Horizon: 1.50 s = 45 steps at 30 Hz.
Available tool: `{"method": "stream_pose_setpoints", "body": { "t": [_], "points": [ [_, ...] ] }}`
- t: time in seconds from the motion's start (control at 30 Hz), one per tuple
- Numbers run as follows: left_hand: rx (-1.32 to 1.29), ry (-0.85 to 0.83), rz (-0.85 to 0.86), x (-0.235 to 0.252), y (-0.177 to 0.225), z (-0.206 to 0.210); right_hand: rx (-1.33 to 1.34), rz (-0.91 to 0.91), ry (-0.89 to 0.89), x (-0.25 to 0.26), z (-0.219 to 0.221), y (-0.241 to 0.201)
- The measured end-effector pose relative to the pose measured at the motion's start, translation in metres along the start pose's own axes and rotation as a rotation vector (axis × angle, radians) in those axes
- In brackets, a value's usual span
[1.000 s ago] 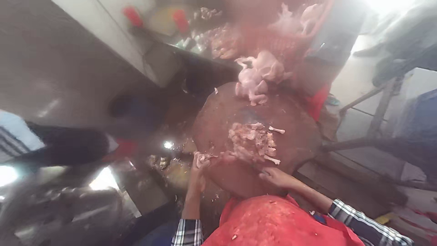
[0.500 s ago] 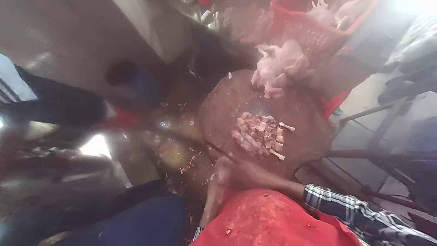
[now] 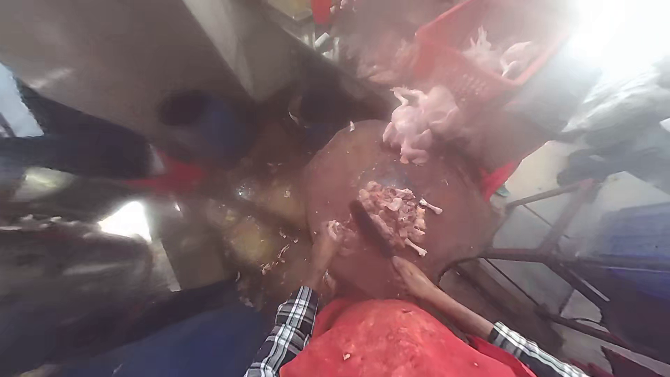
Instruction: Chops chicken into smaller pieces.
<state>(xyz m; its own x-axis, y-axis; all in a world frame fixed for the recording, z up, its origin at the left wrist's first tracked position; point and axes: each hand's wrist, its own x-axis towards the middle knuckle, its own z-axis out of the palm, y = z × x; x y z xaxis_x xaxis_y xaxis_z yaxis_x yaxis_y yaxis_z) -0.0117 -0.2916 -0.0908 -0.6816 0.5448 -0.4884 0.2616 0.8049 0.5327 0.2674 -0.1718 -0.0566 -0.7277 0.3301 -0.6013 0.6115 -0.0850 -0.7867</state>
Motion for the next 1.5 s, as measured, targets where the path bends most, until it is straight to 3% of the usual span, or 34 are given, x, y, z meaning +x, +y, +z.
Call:
{"method": "stream_pose_setpoints", "body": {
  "t": [0.17, 0.27, 0.43, 0.5, 0.57, 0.67, 0.77, 0.9, 0.97, 1.07, 1.17, 1.23, 1.33, 1.4, 1.43, 1.5],
  "points": [
    [-0.270, 0.028, -0.045, 0.001, -0.015, 0.019, -0.100, -0.031, -0.093, 0.040, 0.023, -0.042],
    [-0.456, 0.035, -0.050, -0.003, -0.028, 0.023, -0.200, -0.019, -0.089, 0.055, 0.034, -0.042],
    [-0.584, 0.073, -0.035, -0.009, -0.037, 0.026, -0.211, 0.068, -0.224, 0.009, 0.009, 0.017],
    [-0.737, 0.076, -0.051, -0.011, -0.039, 0.023, -0.197, 0.211, -0.321, -0.013, -0.015, 0.024],
    [-0.815, 0.073, -0.039, -0.010, -0.041, 0.021, -0.208, 0.258, -0.310, -0.026, -0.036, 0.022],
    [-0.637, 0.145, -0.034, -0.012, -0.048, 0.011, -0.417, 0.104, -0.040, -0.024, -0.037, -0.001],
    [-0.661, 0.193, -0.095, -0.014, -0.052, 0.009, -0.355, -0.067, 0.195, -0.008, -0.015, -0.046],
    [-0.770, 0.223, -0.161, -0.022, -0.053, 0.010, -0.136, -0.378, 0.193, 0.001, 0.010, -0.121],
    [-0.855, 0.166, -0.155, -0.029, -0.048, 0.010, -0.202, -0.404, 0.182, 0.005, 0.021, -0.137],
    [-0.971, 0.091, -0.145, -0.045, -0.046, 0.017, -0.420, -0.200, 0.098, 0.047, 0.032, -0.085],
    [-1.068, 0.075, -0.178, -0.059, -0.049, 0.033, -0.428, 0.013, -0.060, 0.079, 0.024, -0.052],
    [-1.112, 0.049, -0.227, -0.071, -0.051, 0.042, -0.429, -0.046, -0.053, 0.058, 0.024, -0.080],
    [-1.172, 0.004, -0.282, -0.081, -0.049, 0.056, -0.336, -0.305, 0.027, 0.017, 0.036, -0.126],
    [-1.205, -0.031, -0.290, -0.084, -0.045, 0.060, -0.269, -0.442, 0.086, 0.013, 0.047, -0.117],
    [-1.201, -0.044, -0.290, -0.085, -0.043, 0.059, -0.282, -0.426, 0.092, 0.015, 0.049, -0.101],
    [-1.143, -0.055, -0.287, -0.084, -0.040, 0.061, -0.408, -0.203, 0.049, 0.026, 0.047, -0.060]
  ]
}}
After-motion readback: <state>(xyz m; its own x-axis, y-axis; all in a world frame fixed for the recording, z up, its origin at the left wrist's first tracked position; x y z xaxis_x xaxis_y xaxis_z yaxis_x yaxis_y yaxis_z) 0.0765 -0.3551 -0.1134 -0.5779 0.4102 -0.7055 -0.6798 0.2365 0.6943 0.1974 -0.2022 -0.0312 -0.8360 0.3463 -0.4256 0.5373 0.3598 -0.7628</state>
